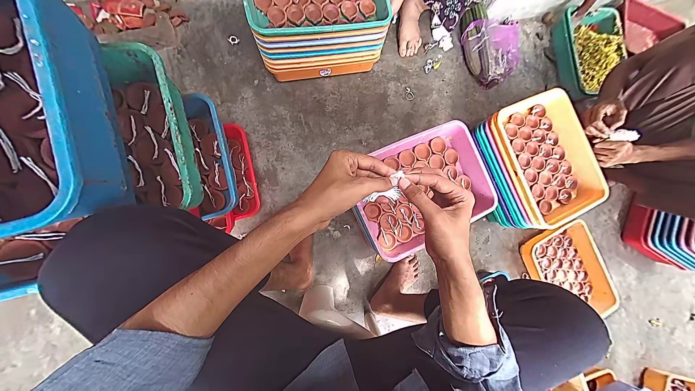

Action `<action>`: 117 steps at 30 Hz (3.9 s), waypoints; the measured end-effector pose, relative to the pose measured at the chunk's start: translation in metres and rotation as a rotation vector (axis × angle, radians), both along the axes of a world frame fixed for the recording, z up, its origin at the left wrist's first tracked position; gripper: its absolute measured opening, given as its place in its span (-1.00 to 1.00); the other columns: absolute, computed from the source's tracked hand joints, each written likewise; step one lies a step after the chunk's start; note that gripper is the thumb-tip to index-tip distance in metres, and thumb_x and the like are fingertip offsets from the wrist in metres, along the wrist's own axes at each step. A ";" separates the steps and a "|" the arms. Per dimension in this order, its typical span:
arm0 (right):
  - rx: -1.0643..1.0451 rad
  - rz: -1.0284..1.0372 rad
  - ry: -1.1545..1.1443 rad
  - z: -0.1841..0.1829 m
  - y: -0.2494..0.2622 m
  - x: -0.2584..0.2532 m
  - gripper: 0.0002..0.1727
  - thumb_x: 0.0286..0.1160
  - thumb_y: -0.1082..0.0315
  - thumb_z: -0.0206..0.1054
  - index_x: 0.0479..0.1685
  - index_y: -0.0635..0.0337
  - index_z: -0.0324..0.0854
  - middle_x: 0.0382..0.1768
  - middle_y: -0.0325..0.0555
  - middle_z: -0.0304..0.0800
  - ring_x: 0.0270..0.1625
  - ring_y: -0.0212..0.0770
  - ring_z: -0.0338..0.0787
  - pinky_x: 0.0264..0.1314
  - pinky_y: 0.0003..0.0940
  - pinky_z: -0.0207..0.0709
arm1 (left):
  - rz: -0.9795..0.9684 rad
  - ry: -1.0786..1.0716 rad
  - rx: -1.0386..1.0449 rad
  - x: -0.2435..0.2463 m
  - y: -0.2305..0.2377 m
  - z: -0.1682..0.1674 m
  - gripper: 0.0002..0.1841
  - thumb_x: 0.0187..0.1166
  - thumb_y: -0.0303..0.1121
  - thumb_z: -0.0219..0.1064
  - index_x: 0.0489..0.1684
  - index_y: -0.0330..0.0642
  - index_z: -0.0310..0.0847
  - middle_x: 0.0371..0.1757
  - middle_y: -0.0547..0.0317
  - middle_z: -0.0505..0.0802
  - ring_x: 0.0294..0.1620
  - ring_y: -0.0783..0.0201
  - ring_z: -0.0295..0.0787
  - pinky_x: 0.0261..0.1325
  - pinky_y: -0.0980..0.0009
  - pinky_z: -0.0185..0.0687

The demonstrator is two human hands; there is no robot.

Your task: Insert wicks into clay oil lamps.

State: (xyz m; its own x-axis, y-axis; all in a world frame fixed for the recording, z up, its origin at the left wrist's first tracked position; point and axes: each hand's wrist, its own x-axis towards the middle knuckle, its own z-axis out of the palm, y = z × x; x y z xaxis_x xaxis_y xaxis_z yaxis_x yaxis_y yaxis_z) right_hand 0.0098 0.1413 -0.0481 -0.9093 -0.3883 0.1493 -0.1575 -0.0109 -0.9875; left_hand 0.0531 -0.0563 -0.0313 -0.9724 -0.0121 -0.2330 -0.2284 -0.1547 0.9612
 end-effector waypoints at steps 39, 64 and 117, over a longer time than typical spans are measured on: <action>-0.013 0.039 -0.003 -0.005 0.001 -0.004 -0.93 0.43 0.53 0.52 -0.20 0.29 0.89 0.12 -0.01 0.83 0.16 -0.18 0.81 0.08 -0.37 0.79 | -0.015 0.197 -0.273 0.000 -0.001 -0.009 -0.81 0.67 -0.38 0.36 -0.15 -0.20 0.93 -0.30 0.23 0.95 -0.31 0.49 0.87 -0.21 0.52 0.79; -0.077 0.054 -0.117 -0.009 -0.001 -0.006 -0.80 0.63 0.43 0.23 -0.19 0.25 0.79 0.11 -0.06 0.80 0.11 -0.24 0.78 0.13 -0.29 0.72 | -0.022 0.026 0.010 0.002 0.003 -0.001 -0.82 0.61 -0.44 0.43 -0.03 -0.39 0.84 -0.24 0.00 0.93 -0.25 0.23 0.92 -0.09 0.33 0.89; -0.107 0.050 -0.020 0.009 0.010 -0.011 -0.81 0.72 0.40 0.28 0.02 0.23 0.80 0.52 0.04 0.56 0.59 -0.02 0.53 0.49 -0.14 0.61 | -0.122 0.325 0.083 0.000 0.000 -0.001 -0.85 0.58 -0.50 0.43 -0.04 -0.40 0.81 0.43 -0.08 0.76 0.38 0.12 0.75 0.36 0.27 0.77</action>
State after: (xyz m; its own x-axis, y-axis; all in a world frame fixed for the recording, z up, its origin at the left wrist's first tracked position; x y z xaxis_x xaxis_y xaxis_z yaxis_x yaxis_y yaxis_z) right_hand -0.0008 0.1508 -0.0395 -0.8926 -0.4159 0.1741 -0.1341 -0.1236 -0.9832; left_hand 0.0527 -0.0561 -0.0319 -0.9890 0.1147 0.0931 0.0654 -0.2254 0.9721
